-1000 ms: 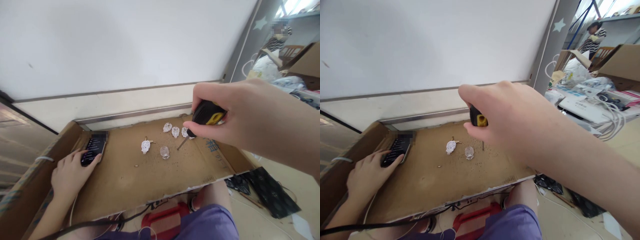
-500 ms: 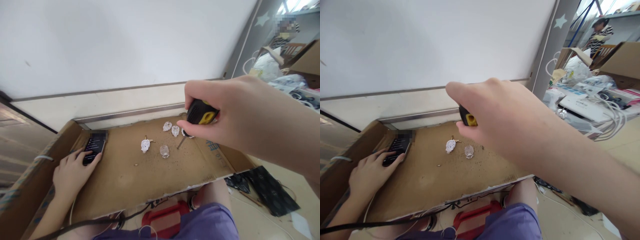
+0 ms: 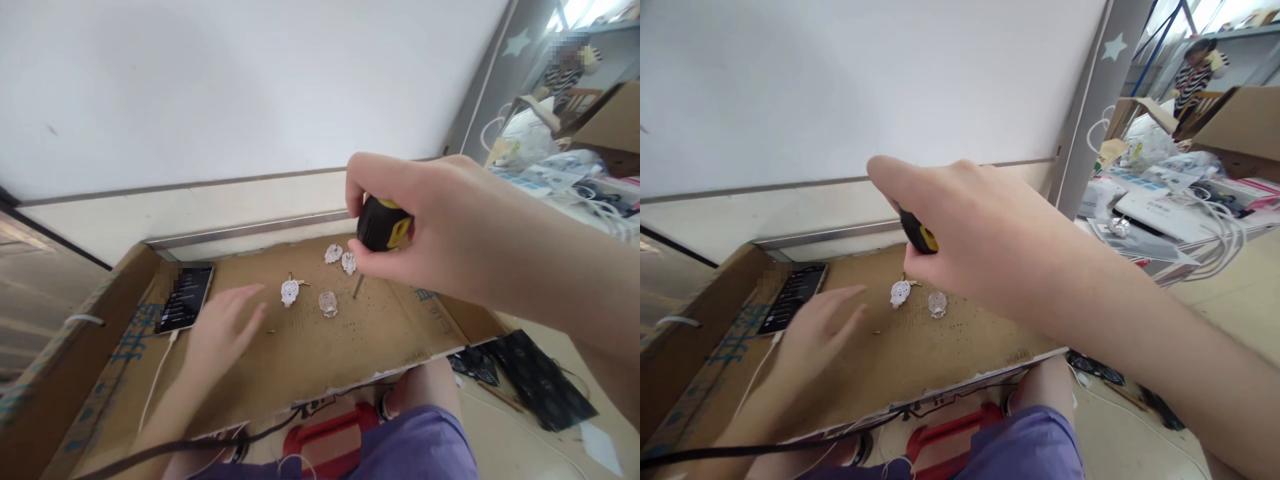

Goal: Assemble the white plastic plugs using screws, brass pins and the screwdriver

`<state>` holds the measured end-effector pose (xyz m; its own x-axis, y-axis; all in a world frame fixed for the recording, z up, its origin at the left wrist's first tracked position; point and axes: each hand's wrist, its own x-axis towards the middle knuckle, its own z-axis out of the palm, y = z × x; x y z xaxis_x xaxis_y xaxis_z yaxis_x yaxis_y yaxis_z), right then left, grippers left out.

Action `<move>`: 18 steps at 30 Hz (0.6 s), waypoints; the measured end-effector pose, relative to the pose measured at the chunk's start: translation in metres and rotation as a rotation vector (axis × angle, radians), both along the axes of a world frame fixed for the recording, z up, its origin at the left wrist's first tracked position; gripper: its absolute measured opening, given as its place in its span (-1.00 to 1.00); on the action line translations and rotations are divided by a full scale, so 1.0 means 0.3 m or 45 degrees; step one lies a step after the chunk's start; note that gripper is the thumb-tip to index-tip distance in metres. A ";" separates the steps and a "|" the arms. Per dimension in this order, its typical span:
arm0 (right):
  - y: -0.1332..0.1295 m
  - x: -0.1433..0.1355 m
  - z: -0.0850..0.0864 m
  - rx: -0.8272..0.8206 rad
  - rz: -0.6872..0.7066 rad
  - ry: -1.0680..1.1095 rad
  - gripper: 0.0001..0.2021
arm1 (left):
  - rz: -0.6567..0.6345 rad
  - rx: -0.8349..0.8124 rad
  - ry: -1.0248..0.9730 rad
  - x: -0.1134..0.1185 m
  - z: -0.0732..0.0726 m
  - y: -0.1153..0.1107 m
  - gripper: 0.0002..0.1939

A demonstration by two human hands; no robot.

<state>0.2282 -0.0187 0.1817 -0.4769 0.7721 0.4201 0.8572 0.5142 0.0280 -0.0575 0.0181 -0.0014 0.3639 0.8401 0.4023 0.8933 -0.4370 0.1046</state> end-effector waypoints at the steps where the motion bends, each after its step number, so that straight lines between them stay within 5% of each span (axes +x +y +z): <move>1: 0.003 -0.007 0.003 -0.037 0.015 0.015 -0.82 | -0.167 -0.024 -0.025 0.054 -0.007 0.001 -0.65; 4: 0.015 -0.022 0.011 -0.119 0.025 0.031 -0.81 | -0.524 -0.050 -0.058 0.209 -0.043 0.026 -0.72; 7: 0.028 -0.017 0.013 -0.096 0.005 0.039 -0.82 | -0.611 -0.105 -0.105 0.296 -0.091 0.064 -0.81; 12: 0.039 0.011 0.007 -0.087 -0.034 0.079 -0.82 | -0.579 -0.201 -0.200 0.286 -0.140 0.082 -0.84; 18: 0.037 0.015 -0.005 -0.083 0.017 0.114 -0.80 | -0.506 -0.198 -0.170 0.259 -0.141 0.073 -0.81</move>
<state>0.2326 -0.0077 0.1801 -0.4502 0.7929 0.4107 0.8478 0.5239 -0.0821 0.0201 0.0400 -0.0436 0.6241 0.6997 0.3477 0.6333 -0.7136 0.2995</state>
